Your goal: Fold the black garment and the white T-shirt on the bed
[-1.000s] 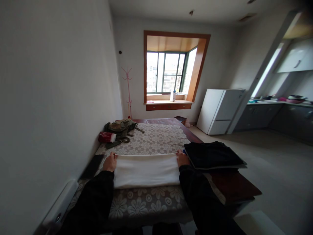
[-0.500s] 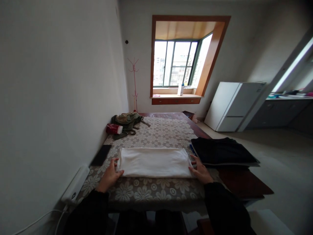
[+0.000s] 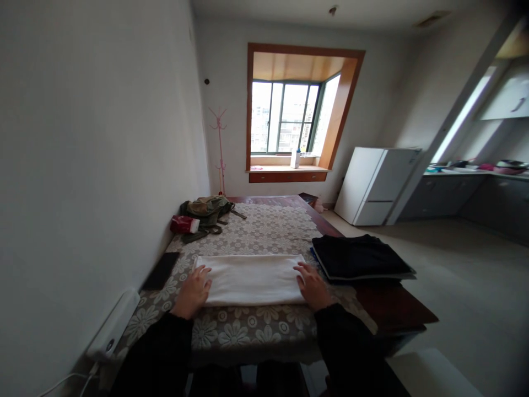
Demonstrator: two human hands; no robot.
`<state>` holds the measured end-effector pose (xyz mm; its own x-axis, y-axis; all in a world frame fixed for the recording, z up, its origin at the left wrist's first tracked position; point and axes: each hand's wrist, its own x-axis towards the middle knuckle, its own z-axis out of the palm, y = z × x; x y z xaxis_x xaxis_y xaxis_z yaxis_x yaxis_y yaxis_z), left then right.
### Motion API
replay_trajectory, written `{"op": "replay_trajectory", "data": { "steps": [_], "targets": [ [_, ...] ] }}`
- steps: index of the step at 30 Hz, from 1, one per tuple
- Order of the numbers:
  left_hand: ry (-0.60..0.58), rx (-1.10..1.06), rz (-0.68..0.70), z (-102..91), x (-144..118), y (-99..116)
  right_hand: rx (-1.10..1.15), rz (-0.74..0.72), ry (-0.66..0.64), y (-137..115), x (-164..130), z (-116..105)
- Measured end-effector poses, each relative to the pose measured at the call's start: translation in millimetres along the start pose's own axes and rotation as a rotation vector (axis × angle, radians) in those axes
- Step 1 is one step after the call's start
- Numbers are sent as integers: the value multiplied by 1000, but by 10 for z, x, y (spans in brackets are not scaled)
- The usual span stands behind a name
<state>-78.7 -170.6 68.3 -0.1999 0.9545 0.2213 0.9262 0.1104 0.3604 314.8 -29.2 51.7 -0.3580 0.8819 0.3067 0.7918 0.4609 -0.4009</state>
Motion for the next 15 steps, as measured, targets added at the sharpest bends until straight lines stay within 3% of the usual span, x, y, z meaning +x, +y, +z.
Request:
{"op": "replay_trajectory", "data": {
  "steps": [2,4,7,11,15],
  "targets": [
    [-76,23,133,210,203,370,-12,-117,-111,-423,163,170],
    [-105,74,172,460,394,735,-55,-153,-189,-790,318,402],
    [-105,122,194,800,581,1067,-129,-117,-260,-1061,465,743],
    [-78,138,184,1061,628,1068,-177,-101,-262,-1023,498,996],
    [-62,131,174,1108,607,974,-175,-98,-257,-953,483,1042]
  ]
}}
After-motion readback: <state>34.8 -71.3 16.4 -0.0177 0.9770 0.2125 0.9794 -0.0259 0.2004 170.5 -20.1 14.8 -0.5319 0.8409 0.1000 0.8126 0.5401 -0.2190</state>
